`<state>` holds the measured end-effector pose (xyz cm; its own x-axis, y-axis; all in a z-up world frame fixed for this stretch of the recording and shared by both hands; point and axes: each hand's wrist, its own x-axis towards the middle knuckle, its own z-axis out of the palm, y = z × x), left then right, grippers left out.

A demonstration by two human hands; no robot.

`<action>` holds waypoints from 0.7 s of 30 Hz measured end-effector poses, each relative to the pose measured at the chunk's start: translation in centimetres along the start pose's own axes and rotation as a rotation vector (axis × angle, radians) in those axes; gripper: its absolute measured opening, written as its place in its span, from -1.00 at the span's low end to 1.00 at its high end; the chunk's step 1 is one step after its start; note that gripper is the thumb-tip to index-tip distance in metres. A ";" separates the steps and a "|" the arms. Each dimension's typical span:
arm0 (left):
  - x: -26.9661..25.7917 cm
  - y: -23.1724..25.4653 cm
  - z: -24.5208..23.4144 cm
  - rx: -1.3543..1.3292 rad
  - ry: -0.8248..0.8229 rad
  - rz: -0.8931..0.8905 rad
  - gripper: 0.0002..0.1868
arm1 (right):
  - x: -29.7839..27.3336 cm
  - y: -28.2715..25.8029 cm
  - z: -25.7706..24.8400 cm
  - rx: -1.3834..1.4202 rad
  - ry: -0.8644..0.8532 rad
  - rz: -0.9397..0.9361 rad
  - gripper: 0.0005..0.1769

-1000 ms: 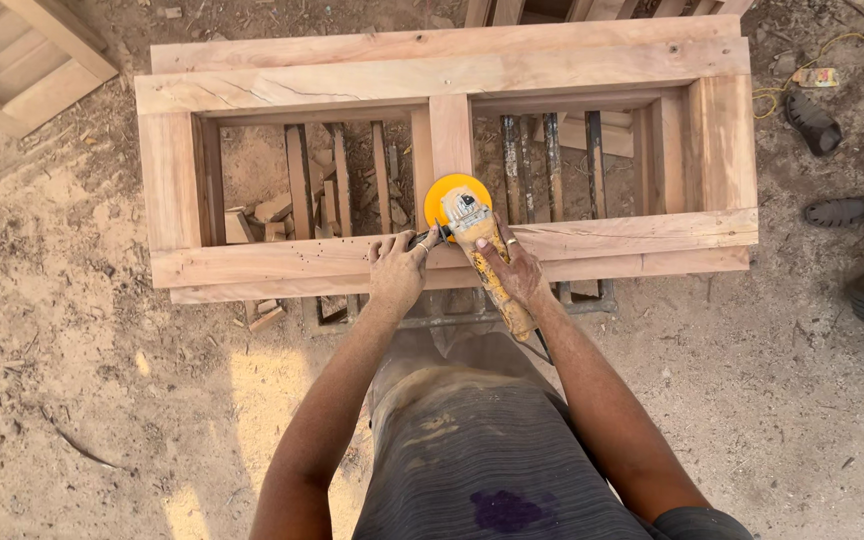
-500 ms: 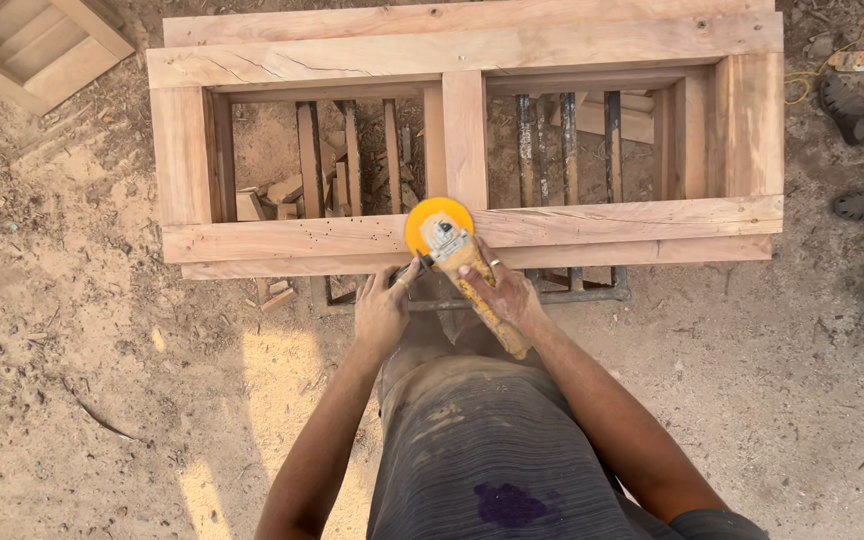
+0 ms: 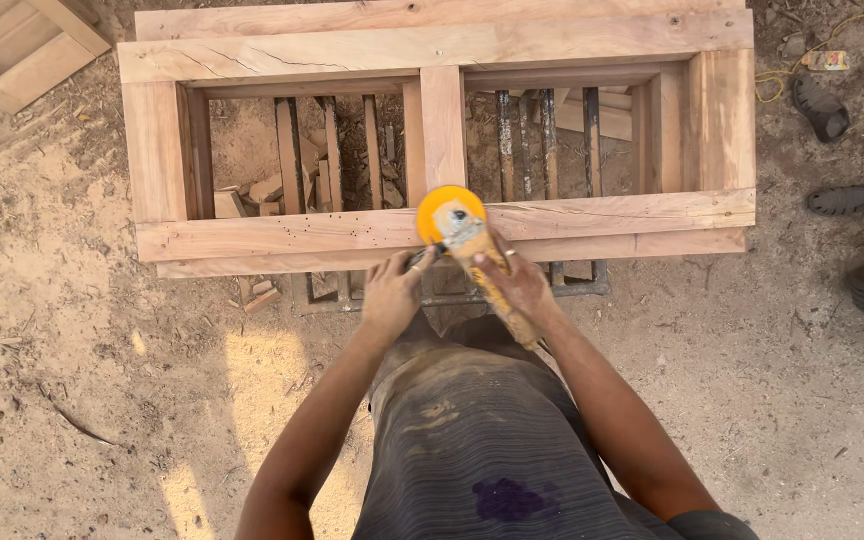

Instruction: The person uses a power angle grinder with a sanding disc to smooth the surfaces and edges of a wooden window frame resting on a metal stand.

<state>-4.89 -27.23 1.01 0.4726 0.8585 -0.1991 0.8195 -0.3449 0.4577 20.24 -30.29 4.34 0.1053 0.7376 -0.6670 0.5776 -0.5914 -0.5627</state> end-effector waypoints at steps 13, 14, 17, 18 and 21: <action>7.1 12.1 4.9 -0.008 -0.022 0.302 -0.28 | -6.9 7.6 -6.6 0.726 0.252 -0.084 -0.25; 6.7 11.2 4.8 -0.005 -0.002 0.306 -0.28 | -6.2 7.0 -5.9 0.704 0.233 -0.078 -0.26; 4.7 6.6 3.4 -0.064 0.013 0.170 -0.32 | -3.9 4.3 -2.9 0.473 0.185 -0.091 -0.26; 3.8 5.0 2.7 -0.059 0.047 0.132 -0.32 | -3.0 3.1 -1.7 0.435 0.134 -0.092 -0.26; 0.2 -1.0 0.4 -0.044 0.128 0.019 -0.31 | 0.0 -1.5 2.0 0.262 0.051 -0.182 -0.21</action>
<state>-5.50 -26.82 0.19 0.4405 0.8943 -0.0785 0.7942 -0.3474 0.4985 17.74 -30.08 4.20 0.0641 0.8502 -0.5225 0.3631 -0.5075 -0.7814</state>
